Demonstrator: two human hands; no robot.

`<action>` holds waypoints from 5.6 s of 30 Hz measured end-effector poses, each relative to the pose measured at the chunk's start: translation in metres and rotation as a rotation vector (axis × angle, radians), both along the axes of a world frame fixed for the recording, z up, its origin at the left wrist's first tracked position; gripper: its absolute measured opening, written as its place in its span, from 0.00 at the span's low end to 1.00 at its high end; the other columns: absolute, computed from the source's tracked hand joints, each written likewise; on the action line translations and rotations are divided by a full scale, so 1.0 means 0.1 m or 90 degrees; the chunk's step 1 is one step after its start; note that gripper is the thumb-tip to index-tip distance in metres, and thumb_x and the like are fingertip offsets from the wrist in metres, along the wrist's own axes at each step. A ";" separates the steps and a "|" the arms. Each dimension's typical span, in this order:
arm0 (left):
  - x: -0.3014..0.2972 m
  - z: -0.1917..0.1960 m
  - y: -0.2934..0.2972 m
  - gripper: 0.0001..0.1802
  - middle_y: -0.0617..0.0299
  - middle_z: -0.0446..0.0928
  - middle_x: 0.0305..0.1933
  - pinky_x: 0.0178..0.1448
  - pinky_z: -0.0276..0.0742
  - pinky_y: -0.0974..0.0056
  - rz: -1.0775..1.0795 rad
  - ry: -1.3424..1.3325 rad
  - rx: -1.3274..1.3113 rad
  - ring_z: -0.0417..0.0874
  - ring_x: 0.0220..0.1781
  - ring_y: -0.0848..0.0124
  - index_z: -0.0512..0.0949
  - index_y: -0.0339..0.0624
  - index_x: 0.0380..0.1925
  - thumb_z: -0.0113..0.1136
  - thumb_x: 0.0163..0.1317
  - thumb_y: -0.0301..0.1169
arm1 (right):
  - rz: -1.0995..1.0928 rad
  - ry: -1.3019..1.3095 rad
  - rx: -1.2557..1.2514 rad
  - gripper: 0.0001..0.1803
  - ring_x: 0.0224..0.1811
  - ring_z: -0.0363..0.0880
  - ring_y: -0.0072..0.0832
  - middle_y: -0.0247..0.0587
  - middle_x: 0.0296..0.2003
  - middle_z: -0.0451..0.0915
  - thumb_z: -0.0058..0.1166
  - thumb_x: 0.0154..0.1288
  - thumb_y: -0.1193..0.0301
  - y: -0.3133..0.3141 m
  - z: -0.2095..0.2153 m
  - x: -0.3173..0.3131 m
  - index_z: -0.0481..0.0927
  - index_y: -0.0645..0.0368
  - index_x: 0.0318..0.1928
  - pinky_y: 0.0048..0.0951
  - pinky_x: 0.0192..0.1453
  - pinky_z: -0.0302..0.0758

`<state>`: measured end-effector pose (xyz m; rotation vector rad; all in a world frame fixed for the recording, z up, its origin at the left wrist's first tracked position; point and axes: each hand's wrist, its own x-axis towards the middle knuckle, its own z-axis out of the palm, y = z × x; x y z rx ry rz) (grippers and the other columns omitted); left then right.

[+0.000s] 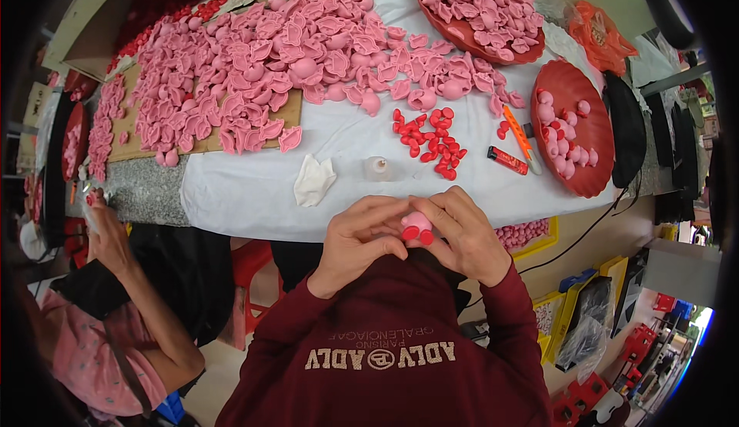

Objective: Manually assembling small pink decorative craft pieces by applying adhesive and joining components.

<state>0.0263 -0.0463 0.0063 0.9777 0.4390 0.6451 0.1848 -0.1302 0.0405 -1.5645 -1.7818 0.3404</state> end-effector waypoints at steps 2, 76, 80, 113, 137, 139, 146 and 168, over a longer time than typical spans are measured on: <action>0.01 -0.08 0.00 0.15 0.53 0.77 0.35 0.37 0.78 0.70 0.017 -0.005 0.090 0.79 0.37 0.69 0.77 0.29 0.37 0.57 0.46 0.11 | 0.003 0.006 0.009 0.31 0.30 0.69 0.34 0.41 0.33 0.71 0.64 0.40 0.75 0.01 0.00 -0.01 0.72 0.63 0.50 0.30 0.33 0.69; -0.02 -0.22 0.05 0.09 0.54 0.78 0.31 0.36 0.76 0.66 0.210 -0.040 0.446 0.79 0.37 0.62 0.74 0.36 0.22 0.53 0.45 0.10 | -0.079 0.398 0.191 0.22 0.34 0.71 0.28 0.41 0.34 0.74 0.67 0.45 0.64 0.11 -0.57 -0.34 0.77 0.64 0.38 0.24 0.35 0.69; -0.01 -0.22 0.06 0.10 0.54 0.78 0.31 0.35 0.76 0.67 0.220 -0.054 0.475 0.78 0.36 0.62 0.74 0.36 0.23 0.53 0.45 0.10 | -0.058 0.431 0.190 0.22 0.35 0.71 0.27 0.41 0.36 0.73 0.65 0.47 0.64 0.11 -0.58 -0.34 0.76 0.63 0.40 0.25 0.36 0.70; 0.08 -0.12 0.01 0.14 0.58 0.74 0.40 0.48 0.70 0.63 0.212 0.035 0.561 0.73 0.46 0.61 0.79 0.40 0.35 0.65 0.45 0.23 | 0.037 1.047 0.086 0.19 0.44 0.67 0.22 0.35 0.43 0.67 0.52 0.61 0.66 0.06 -0.65 -0.60 0.68 0.65 0.49 0.23 0.47 0.67; -0.03 0.05 -0.05 0.14 0.56 0.73 0.44 0.52 0.68 0.64 0.118 0.139 0.256 0.73 0.48 0.66 0.79 0.39 0.37 0.62 0.48 0.19 | -0.162 0.714 -0.021 0.12 0.45 0.69 0.20 0.35 0.41 0.69 0.49 0.58 0.79 -0.08 -0.32 -0.26 0.73 0.65 0.44 0.21 0.49 0.66; -0.11 0.03 0.00 0.12 0.53 0.76 0.41 0.48 0.72 0.67 0.096 0.224 0.368 0.76 0.43 0.67 0.80 0.36 0.33 0.62 0.46 0.18 | -0.342 0.488 0.099 0.02 0.35 0.64 0.17 0.32 0.35 0.69 0.46 0.59 0.80 -0.13 -0.24 0.13 0.71 0.63 0.34 0.19 0.39 0.64; 0.02 0.01 0.13 0.13 0.52 0.78 0.37 0.44 0.75 0.69 0.262 0.166 0.585 0.79 0.40 0.65 0.80 0.32 0.31 0.65 0.40 0.16 | -0.318 0.486 -0.002 0.12 0.33 0.67 0.15 0.34 0.33 0.73 0.41 0.61 0.77 -0.18 -0.09 0.10 0.72 0.64 0.45 0.16 0.37 0.64; -0.34 -0.14 0.46 0.07 0.58 0.71 0.25 0.31 0.67 0.66 0.368 0.515 0.749 0.69 0.26 0.65 0.77 0.34 0.33 0.57 0.51 0.20 | -0.134 0.817 -0.103 0.20 0.34 0.69 0.19 0.35 0.35 0.72 0.43 0.67 0.63 -0.03 -0.32 -0.34 0.68 0.66 0.51 0.20 0.42 0.68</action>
